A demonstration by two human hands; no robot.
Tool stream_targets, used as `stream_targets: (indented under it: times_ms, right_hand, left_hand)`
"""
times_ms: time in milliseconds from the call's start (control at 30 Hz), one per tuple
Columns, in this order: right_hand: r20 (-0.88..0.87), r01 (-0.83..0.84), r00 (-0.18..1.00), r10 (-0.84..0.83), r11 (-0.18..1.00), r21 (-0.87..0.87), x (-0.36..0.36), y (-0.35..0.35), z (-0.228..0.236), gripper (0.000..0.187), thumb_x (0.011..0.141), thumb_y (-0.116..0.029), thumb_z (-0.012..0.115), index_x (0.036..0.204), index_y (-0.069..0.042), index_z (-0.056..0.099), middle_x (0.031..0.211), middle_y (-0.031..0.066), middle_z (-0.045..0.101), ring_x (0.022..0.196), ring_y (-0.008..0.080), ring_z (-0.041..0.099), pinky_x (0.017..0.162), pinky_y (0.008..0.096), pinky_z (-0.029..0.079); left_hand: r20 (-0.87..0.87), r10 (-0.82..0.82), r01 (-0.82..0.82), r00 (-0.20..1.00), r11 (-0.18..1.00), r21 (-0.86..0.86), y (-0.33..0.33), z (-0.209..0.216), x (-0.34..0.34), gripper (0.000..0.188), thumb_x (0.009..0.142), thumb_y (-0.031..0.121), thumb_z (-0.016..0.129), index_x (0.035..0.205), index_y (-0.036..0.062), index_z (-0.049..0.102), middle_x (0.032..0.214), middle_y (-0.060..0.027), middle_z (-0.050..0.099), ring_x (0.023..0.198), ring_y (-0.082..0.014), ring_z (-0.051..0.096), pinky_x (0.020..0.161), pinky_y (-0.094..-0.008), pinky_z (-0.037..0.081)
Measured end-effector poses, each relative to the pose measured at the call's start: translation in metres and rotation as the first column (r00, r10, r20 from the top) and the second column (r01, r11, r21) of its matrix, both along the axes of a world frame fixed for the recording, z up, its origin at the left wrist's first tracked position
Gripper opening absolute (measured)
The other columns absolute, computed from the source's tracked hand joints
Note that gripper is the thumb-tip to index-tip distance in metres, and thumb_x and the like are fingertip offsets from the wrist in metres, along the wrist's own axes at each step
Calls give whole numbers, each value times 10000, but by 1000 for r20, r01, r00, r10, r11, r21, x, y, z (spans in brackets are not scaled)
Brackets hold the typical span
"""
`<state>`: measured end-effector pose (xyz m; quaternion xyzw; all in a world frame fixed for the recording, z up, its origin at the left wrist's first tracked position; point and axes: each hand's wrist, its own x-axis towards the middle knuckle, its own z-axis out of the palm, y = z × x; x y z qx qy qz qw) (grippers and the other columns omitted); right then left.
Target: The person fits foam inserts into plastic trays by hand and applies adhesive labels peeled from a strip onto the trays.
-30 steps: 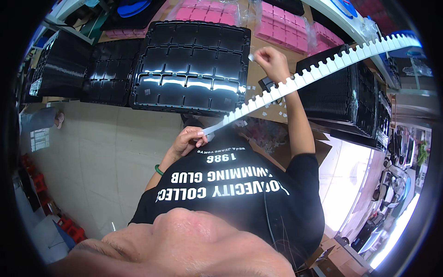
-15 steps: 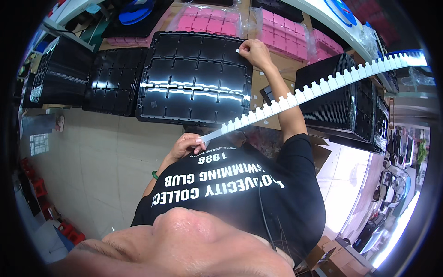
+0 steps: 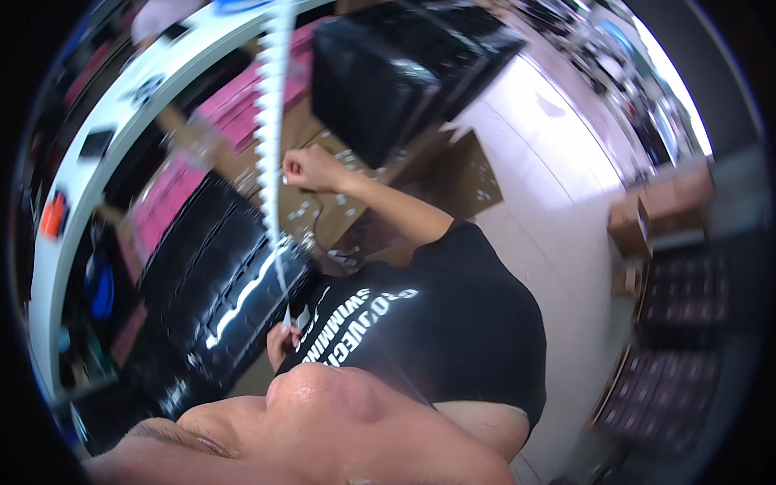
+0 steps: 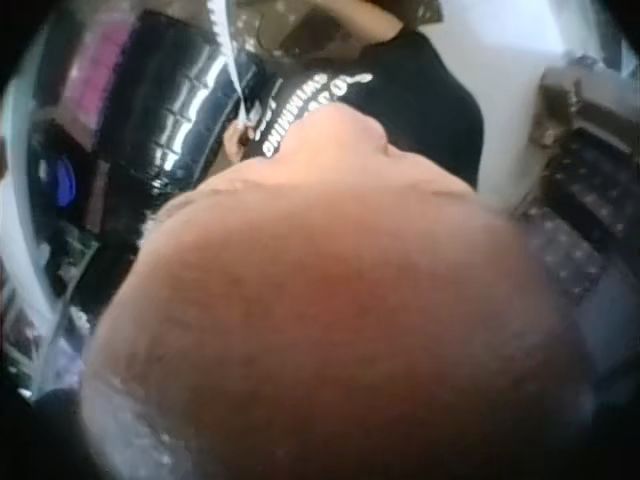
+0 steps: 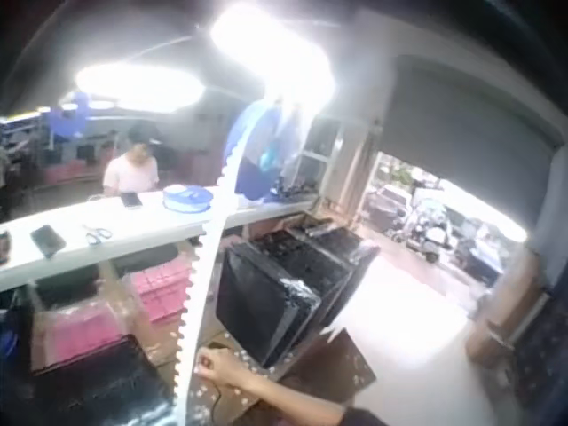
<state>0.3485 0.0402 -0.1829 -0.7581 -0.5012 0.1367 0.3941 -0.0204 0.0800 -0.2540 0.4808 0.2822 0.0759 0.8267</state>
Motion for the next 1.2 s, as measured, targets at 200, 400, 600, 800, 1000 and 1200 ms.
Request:
stream_targets:
  times_ms: [200,400,600,800,1000,1200]
  right_hand:
    - [427,295,864,-268,956,3,15,-137,-46,175,718,-82,624,862,-76,724,833,95,678,750,293,614,753,401,504]
    - [-926,-348,218,309,911,222,-75,-105,9,348,913,-130,596,1239,-10,584,1067,62,675,882,95,599,785,239,501]
    - [-939,-373,60,338,880,293,-73,-116,-10,236,896,-120,625,1070,37,653,936,68,668,796,126,610,755,252,495]
    - [-914,-462,51,402,821,335,-78,-108,-26,188,897,-110,615,1028,20,651,829,23,626,737,96,564,689,244,467]
    - [-950,-383,-63,306,871,306,-99,-103,4,242,886,-94,607,1101,12,639,956,71,652,784,110,595,704,227,474]
    - [-937,-310,-75,340,885,346,-110,-102,-16,282,806,32,624,1088,45,631,987,102,652,807,119,612,672,229,495]
  left_hand:
    - [-101,-230,242,968,960,138,-5,21,24,357,931,333,561,867,-1,670,687,-2,557,619,-84,491,591,-239,357]
    - [-244,-359,383,901,922,57,-25,40,60,350,950,320,543,911,-2,675,721,12,561,650,-74,495,604,-241,365]
    - [-233,-390,431,891,888,161,-37,32,60,349,968,301,513,928,-7,673,735,8,565,663,-83,499,617,-239,369]
    - [-211,-398,429,893,895,126,-41,17,59,346,971,295,506,933,-6,673,737,6,566,665,-84,500,617,-239,370]
    - [-202,-421,446,884,890,97,-29,10,44,344,975,289,500,938,-5,673,738,5,566,666,-85,500,617,-239,372]
    - [-196,-466,486,863,872,63,-18,5,38,341,978,284,494,942,-5,672,740,4,567,668,-86,500,616,-240,373]
